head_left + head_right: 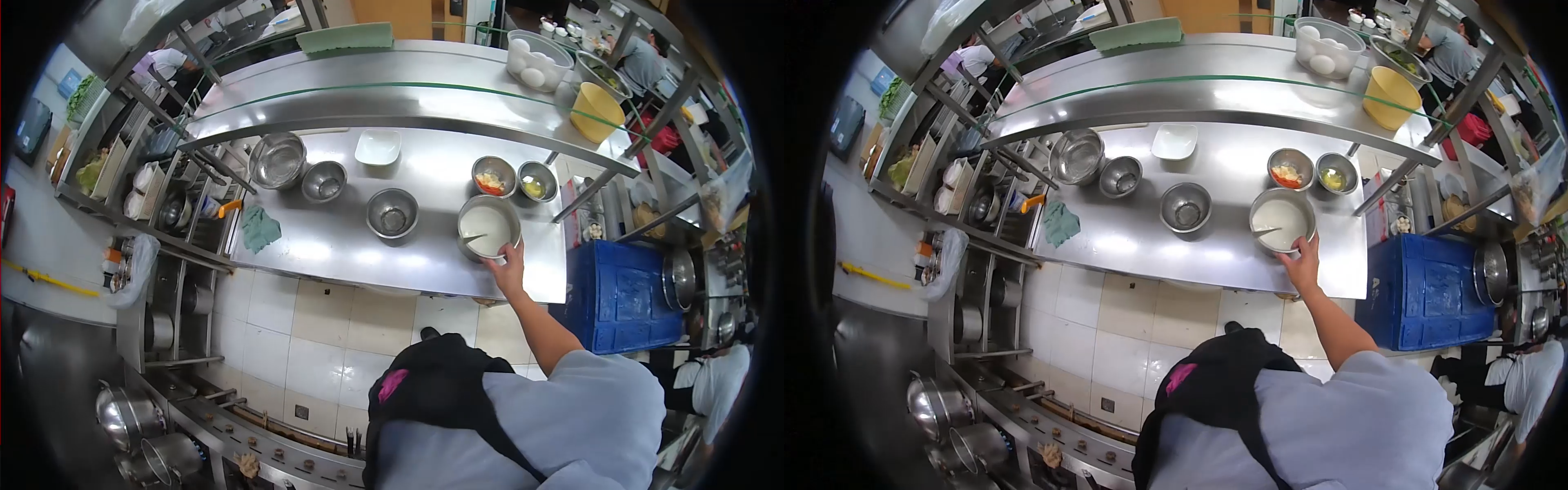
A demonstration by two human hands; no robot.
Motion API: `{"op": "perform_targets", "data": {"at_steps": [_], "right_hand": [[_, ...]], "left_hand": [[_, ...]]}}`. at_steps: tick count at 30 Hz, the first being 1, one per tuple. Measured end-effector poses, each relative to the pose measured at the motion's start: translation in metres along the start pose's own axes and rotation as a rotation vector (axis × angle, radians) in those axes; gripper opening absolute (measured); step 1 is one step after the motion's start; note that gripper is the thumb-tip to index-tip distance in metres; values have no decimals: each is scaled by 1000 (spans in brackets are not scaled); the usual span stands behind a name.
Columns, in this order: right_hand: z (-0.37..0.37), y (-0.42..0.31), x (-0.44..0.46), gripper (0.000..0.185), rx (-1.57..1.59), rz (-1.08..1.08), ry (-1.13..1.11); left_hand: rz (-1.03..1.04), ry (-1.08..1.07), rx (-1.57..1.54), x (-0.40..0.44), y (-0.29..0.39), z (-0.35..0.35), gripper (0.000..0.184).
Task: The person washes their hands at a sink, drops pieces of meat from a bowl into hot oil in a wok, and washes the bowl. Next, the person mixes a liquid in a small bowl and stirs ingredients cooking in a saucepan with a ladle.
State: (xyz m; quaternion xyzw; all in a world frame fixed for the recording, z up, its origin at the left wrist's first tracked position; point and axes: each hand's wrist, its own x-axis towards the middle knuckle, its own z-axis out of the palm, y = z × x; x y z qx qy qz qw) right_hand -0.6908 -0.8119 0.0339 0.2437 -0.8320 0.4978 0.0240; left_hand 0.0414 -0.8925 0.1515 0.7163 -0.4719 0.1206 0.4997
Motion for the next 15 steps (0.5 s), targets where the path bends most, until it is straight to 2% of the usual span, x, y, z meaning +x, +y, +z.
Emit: {"op": "perform_targets", "data": {"at_steps": [1, 2, 3, 4, 5, 6, 7, 8, 10, 11, 12, 13, 14, 15], "right_hand": [[3, 2, -4, 43, 8, 5, -12], [6, 3, -8, 44, -14, -16, -55], [8, 4, -9, 44, -39, -38, -89], [10, 1, -11, 44, -36, -31, -85], [13, -5, -14, 45, -17, -73, -100], [16, -9, -17, 46, -1, -114, -110], [18, -15, -20, 46, -2, -103, -95], [21, -19, -23, 44, 1, -51, -149], [33, -18, -25, 47, 48, -4, -270], [42, -6, -27, 51, 81, -8, -331], [51, -7, -33, 45, 54, -122, -141], [52, -14, -36, 44, -10, 22, -202], [45, -23, -34, 45, -30, -1, -262], [47, -23, -34, 42, 59, -122, -189]], "left_hand": [[66, -152, -121, 1, 13, 13, 26], [141, -432, -260, 3, 59, 49, 32], [35, -710, -283, -17, 112, 83, 27], [293, -875, -398, -39, 144, 131, 26], [415, -1047, -401, -61, 229, 157, 23], [561, -1219, -592, -91, 284, 191, 19], [756, -1246, -737, -124, 326, 217, 17], [897, -1249, -755, -153, 375, 227, 13], [1076, -1243, -664, -205, 438, 248, 14], [1124, -1258, -721, -222, 449, 260, 14], [1279, -1340, -394, -243, 457, 275, 18], [1430, -1372, -58, -266, 465, 290, 22], [1479, -1376, -46, -283, 460, 306, 29], [1478, -1422, -21, -293, 461, 318, 27]]}}
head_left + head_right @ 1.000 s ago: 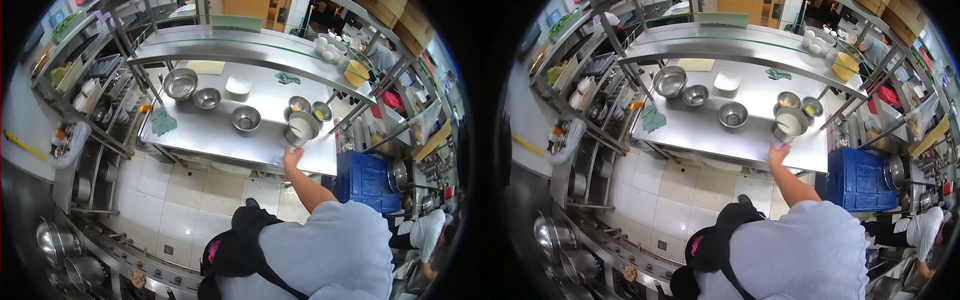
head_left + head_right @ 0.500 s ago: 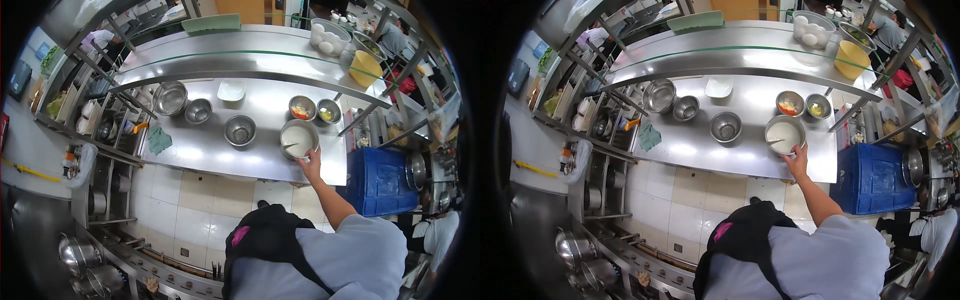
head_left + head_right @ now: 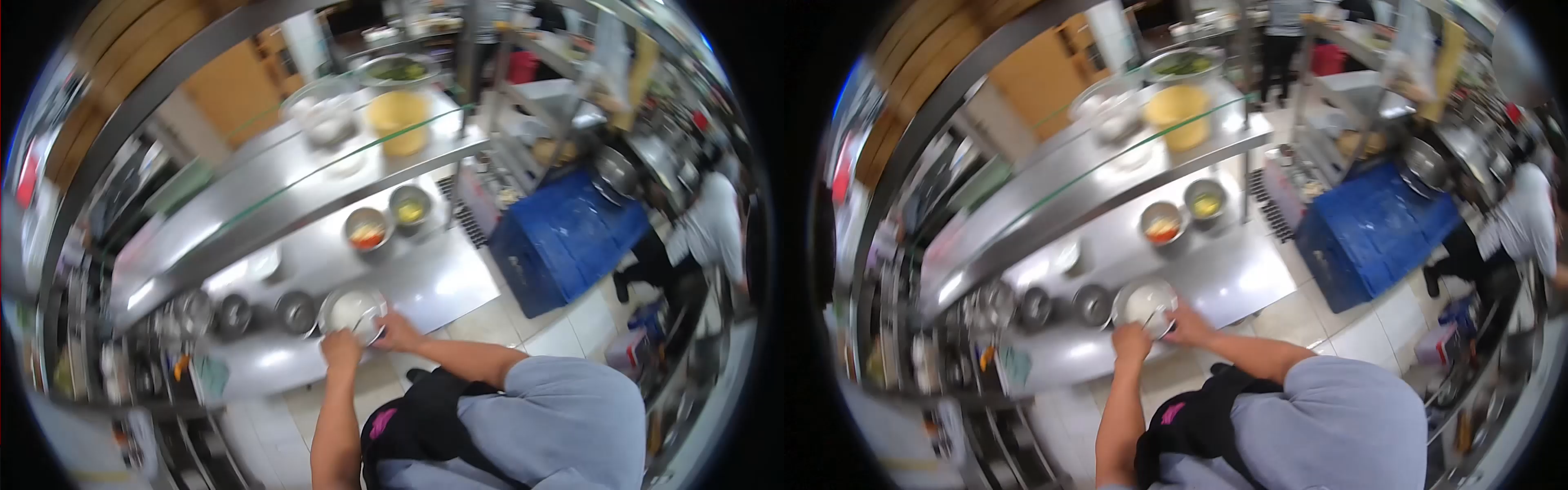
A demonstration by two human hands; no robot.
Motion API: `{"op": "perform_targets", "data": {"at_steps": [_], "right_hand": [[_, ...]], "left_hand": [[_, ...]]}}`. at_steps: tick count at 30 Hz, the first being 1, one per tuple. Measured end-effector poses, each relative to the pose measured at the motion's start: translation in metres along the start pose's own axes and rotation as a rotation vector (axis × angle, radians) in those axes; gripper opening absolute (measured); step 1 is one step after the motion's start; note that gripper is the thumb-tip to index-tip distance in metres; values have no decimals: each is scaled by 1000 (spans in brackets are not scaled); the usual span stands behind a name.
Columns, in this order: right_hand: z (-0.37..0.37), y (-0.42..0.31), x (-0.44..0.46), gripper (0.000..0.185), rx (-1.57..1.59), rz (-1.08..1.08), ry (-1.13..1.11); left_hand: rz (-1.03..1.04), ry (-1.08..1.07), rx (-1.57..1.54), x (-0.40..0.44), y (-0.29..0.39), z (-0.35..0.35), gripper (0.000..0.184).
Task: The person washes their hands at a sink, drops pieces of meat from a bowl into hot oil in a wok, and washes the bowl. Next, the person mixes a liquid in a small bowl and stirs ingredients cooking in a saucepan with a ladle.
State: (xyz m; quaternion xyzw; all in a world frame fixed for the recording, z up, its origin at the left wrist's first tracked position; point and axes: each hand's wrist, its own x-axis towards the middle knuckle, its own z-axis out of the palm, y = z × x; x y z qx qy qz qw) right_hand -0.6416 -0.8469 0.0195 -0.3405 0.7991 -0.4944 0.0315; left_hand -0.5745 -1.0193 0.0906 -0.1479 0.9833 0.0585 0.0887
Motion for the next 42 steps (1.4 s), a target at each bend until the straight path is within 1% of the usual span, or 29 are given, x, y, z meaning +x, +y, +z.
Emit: {"op": "perform_targets", "data": {"at_steps": [1, 3, 5, 6, 9, 10, 11, 12, 13, 14, 15, 16, 17, 19, 20, 22, 25, 27, 30, 31, 33, 34, 35, 36, 37, 39, 40, 41, 42], "right_hand": [[-5, -6, 2, 40, 7, -26, 27], [-18, -15, 2, 37, 12, -41, 78], [-23, -19, 2, 35, 25, 7, -60], [-24, -20, 3, 41, 70, 39, -95], [-20, -23, 3, 41, -11, 51, -90], [-18, -22, 2, 41, 6, 51, -97], [-17, -18, 2, 44, -32, -17, -33], [-11, -14, 0, 47, -58, -84, 22], [-2, -6, -1, 58, -76, -43, -2], [-10, -19, 0, 49, -18, -45, 48], [-5, -15, 0, 49, 46, 58, -27], [-1, -12, 1, 49, -36, -12, 34], [-1, -14, 2, 49, -9, -22, 3], [-6, -23, 6, 47, -31, -26, 86], [-6, -23, 7, 47, -20, -32, 73], [-8, -24, 7, 48, 8, 66, -45], [-3, -18, 8, 43, 6, 72, -72], [0, -16, 8, 43, 11, 44, -40], [-5, -26, 13, 37, 5, 38, -18], [-8, -28, 16, 37, 4, 12, -17], [-10, -30, 16, 36, 5, -64, 21], [-10, -31, 17, 36, 5, -80, 11], [-10, -32, 17, 38, 1, 10, -54], [-9, -29, 16, 40, -7, 101, -120], [-7, -27, 14, 40, -9, 88, -136], [-4, -20, 14, 43, -99, -27, -55], [-6, -20, 15, 43, -95, -41, -67], [-9, -20, 15, 43, -83, -44, -100], [-9, -21, 16, 44, -71, -44, -131]], "left_hand": [[15, -57, 35, 0, 11, -21, 26], [-62, -213, 70, 5, 21, -25, 32], [-37, -305, 107, 5, 31, -32, 37], [-26, -301, 117, 6, 33, -32, 37], [-32, -280, 160, 3, 38, -31, 39], [37, -247, 168, 5, 38, -31, 39], [94, -223, 175, 2, 37, -32, 38], [123, -210, 187, 2, 35, -32, 37], [143, -198, 196, 4, 33, -30, 35], [161, -161, 227, 5, 31, -27, 32], [159, -166, 219, 7, 30, -30, 30], [166, -208, 226, 10, 29, -35, 29], [179, -244, 231, 17, 29, -42, 29], [78, -384, 217, 33, 27, -66, 32], [60, -387, 215, 44, 17, -67, 32], [46, -475, 139, 60, -9, -65, 35], [70, -539, 108, 68, -21, -86, 37], [62, -456, 294, 61, -4, -86, 32], [266, -71, 347, 21, 28, -40, 19], [258, -28, 294, 11, 41, -27, 18], [245, -9, 274, 7, 51, -36, 19], [243, -42, 267, 13, 50, -42, 19], [240, -79, 255, 18, 50, -50, 19], [279, -66, 266, 29, 38, -59, 21], [272, -106, 282, 42, 25, -70, 21], [240, -191, 284, 68, -2, -100, 21], [218, -236, 269, 74, -15, -110, 21], [203, -234, 266, 77, -28, -104, 21], [253, -135, 335, 82, -40, -94, 21]]}}
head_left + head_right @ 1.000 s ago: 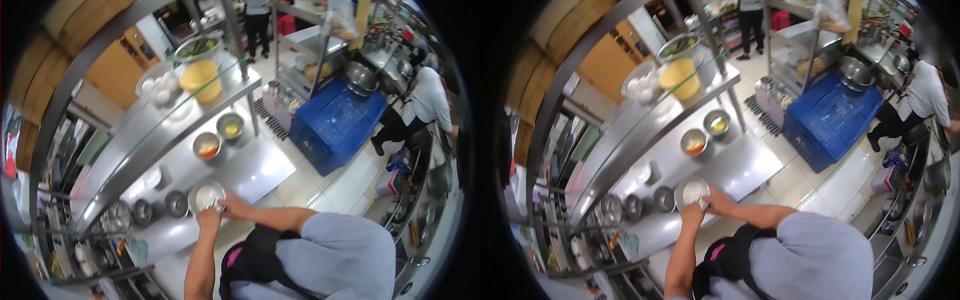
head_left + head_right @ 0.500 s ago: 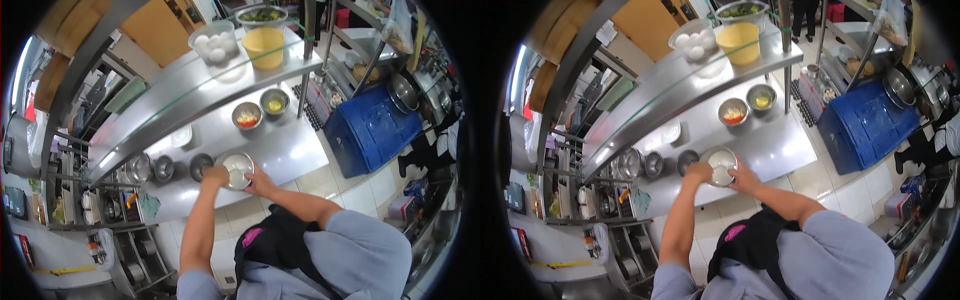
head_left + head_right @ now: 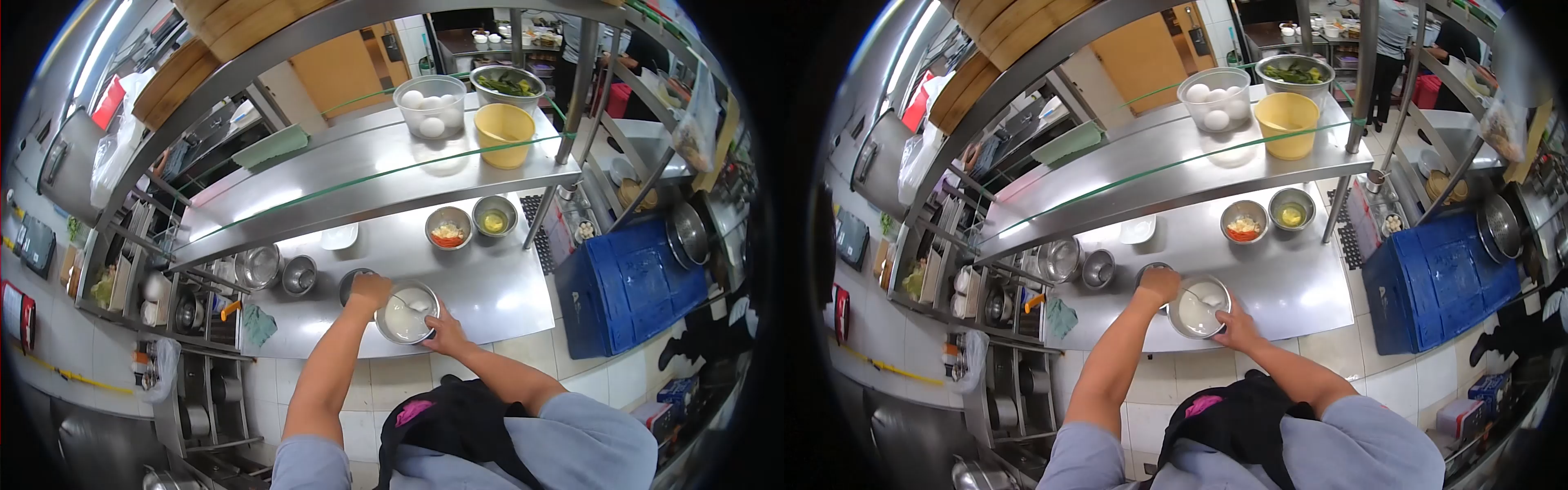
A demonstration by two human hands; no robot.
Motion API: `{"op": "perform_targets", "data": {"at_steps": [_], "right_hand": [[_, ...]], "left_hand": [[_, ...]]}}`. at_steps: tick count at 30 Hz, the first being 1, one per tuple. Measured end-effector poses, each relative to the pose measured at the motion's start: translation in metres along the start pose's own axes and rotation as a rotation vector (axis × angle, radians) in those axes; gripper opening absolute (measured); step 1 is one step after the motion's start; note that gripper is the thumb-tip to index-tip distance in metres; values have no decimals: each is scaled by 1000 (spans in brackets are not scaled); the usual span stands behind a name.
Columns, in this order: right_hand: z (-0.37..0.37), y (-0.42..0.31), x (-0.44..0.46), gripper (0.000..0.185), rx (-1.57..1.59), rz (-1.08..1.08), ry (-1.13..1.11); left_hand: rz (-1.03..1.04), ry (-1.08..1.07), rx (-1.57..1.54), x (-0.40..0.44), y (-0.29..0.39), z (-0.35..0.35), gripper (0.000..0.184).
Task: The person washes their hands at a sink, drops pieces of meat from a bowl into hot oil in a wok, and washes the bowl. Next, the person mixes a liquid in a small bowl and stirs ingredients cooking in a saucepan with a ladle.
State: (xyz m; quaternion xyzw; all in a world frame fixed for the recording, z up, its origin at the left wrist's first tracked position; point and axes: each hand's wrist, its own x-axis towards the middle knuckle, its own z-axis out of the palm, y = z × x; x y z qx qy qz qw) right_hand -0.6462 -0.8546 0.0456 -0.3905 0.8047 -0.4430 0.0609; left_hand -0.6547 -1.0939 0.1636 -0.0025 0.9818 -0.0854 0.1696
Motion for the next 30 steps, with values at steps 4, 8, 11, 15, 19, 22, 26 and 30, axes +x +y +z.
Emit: {"op": "perform_targets", "data": {"at_steps": [4, 8, 11, 15, 19, 22, 26, 30], "right_hand": [[10, -4, 1, 44, 23, 51, -5], [18, -7, -1, 44, 25, 40, 109], [17, -4, 2, 44, 9, 91, 50], [22, -7, 3, 44, 19, 145, 38], [23, -6, 3, 43, 5, 115, 51], [24, -6, 5, 43, 27, 146, 25], [18, -13, 4, 44, -7, 161, 23], [20, -13, 4, 43, 14, 137, 59]], "left_hand": [[68, 155, 107, -16, 35, 13, 19], [12, 260, 34, -44, 51, 43, 16], [-151, 185, -153, -69, 45, 45, 16], [-271, 265, -359, -91, 43, 37, 18], [-197, 459, -418, -83, 39, 42, 21], [-155, 301, -328, -65, 42, 48, 21], [-161, 315, -189, -66, 69, 27, 15], [-211, 254, -176, -65, 68, 9, 18]]}}
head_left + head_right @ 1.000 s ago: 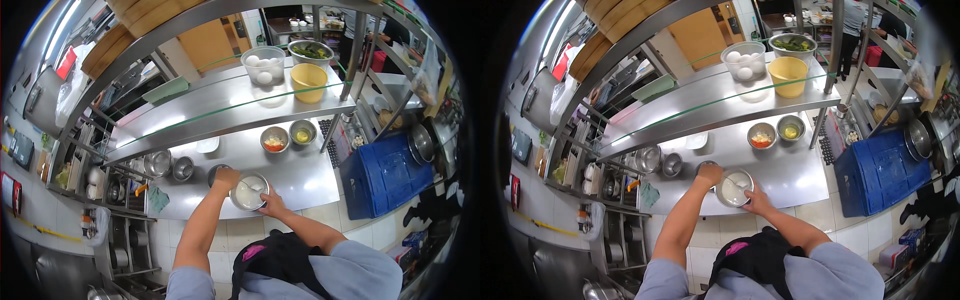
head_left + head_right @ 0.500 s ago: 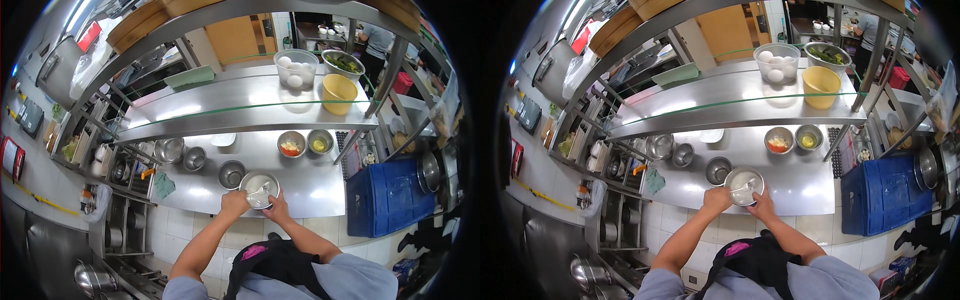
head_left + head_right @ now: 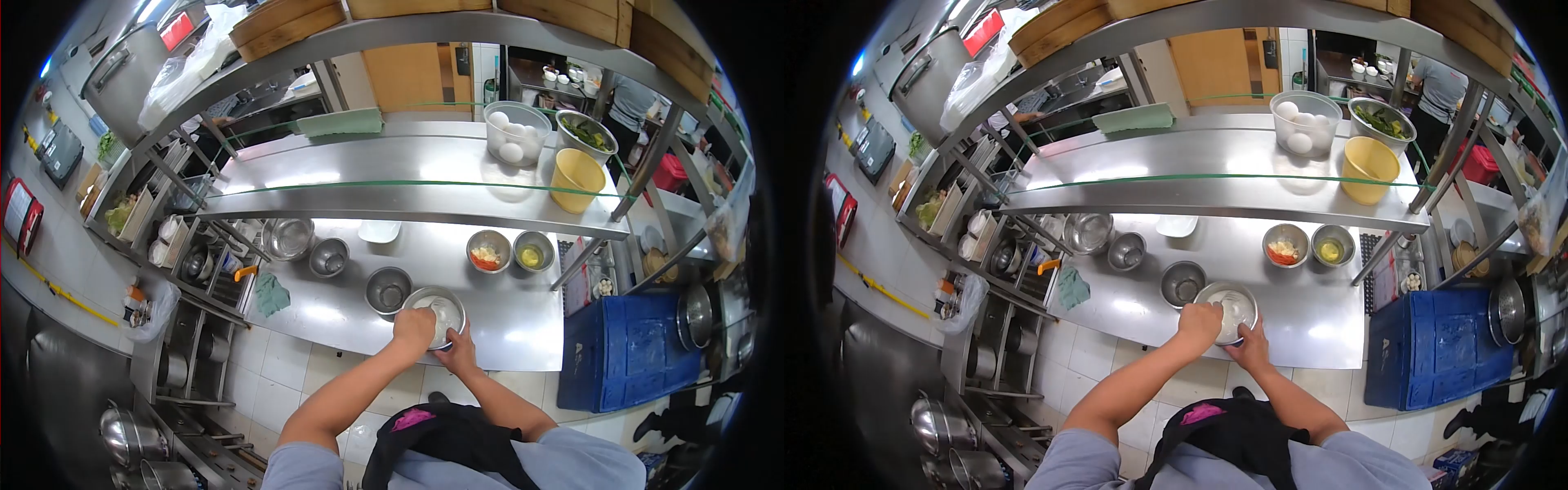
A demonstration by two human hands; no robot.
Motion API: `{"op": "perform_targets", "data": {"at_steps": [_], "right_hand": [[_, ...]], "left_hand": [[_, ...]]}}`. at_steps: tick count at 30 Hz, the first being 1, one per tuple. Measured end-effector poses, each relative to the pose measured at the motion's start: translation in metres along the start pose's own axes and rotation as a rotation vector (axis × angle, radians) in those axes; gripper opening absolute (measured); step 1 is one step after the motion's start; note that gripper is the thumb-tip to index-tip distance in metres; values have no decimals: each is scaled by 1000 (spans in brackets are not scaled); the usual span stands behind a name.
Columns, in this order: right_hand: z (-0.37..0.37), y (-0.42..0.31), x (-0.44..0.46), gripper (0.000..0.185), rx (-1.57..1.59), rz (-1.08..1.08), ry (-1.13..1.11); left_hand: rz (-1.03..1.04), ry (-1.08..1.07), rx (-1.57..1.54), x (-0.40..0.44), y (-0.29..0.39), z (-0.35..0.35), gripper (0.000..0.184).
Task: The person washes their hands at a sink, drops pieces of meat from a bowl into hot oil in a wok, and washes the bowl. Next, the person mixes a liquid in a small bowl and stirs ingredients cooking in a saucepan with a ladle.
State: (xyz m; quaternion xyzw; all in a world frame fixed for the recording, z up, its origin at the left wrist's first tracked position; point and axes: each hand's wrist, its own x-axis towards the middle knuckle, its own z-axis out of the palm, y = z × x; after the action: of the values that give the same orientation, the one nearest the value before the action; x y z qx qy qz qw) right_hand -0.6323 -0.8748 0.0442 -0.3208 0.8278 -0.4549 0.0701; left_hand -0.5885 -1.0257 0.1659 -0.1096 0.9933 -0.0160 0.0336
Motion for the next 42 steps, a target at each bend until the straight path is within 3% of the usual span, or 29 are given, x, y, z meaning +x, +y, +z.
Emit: {"op": "perform_targets", "data": {"at_steps": [2, 3, 8, 11, 13, 15, 18, 21, 25, 30, 34, 35, 39, 42], "right_hand": [[1, -2, 0, 43, -7, -2, 6], [0, -2, 0, 43, -15, -3, 11], [2, 0, -1, 45, -62, -41, 22], [2, -1, 0, 46, -43, -30, 20], [0, -3, -1, 46, -43, -22, 10], [-1, -4, -1, 43, -38, 8, -1], [0, -4, -1, 45, -44, -1, 12], [-2, -8, 1, 45, -39, 25, -18], [-4, -15, 3, 45, -16, 59, -22], [0, -9, 1, 45, -65, 35, 1], [4, -5, 1, 46, -68, 24, 23], [2, -7, 0, 46, -54, 46, 12], [0, -12, 1, 45, -12, 5, 44], [1, -11, 1, 45, -41, 30, 16]], "left_hand": [[30, -202, 77, 10, -10, 18, 24], [28, -199, 75, 14, -13, 25, 24], [-264, -363, -342, 19, -22, 65, 35], [-211, -345, -420, -14, -10, 52, 32], [-234, -307, -365, -21, -7, 56, 33], [-84, -195, -229, -30, -10, 38, 27], [-19, -57, -88, -20, -14, 21, 20], [-5, -207, 33, 5, -15, 12, 20], [-25, -205, -45, 27, -20, 32, 21], [-248, -428, -451, 29, -42, 45, 26], [-243, -332, -374, -10, -5, 47, 30], [-161, -310, -301, -18, -2, 38, 30], [29, -175, -90, -26, -12, 18, 23], [10, -165, 21, -10, -12, 1, 20]]}}
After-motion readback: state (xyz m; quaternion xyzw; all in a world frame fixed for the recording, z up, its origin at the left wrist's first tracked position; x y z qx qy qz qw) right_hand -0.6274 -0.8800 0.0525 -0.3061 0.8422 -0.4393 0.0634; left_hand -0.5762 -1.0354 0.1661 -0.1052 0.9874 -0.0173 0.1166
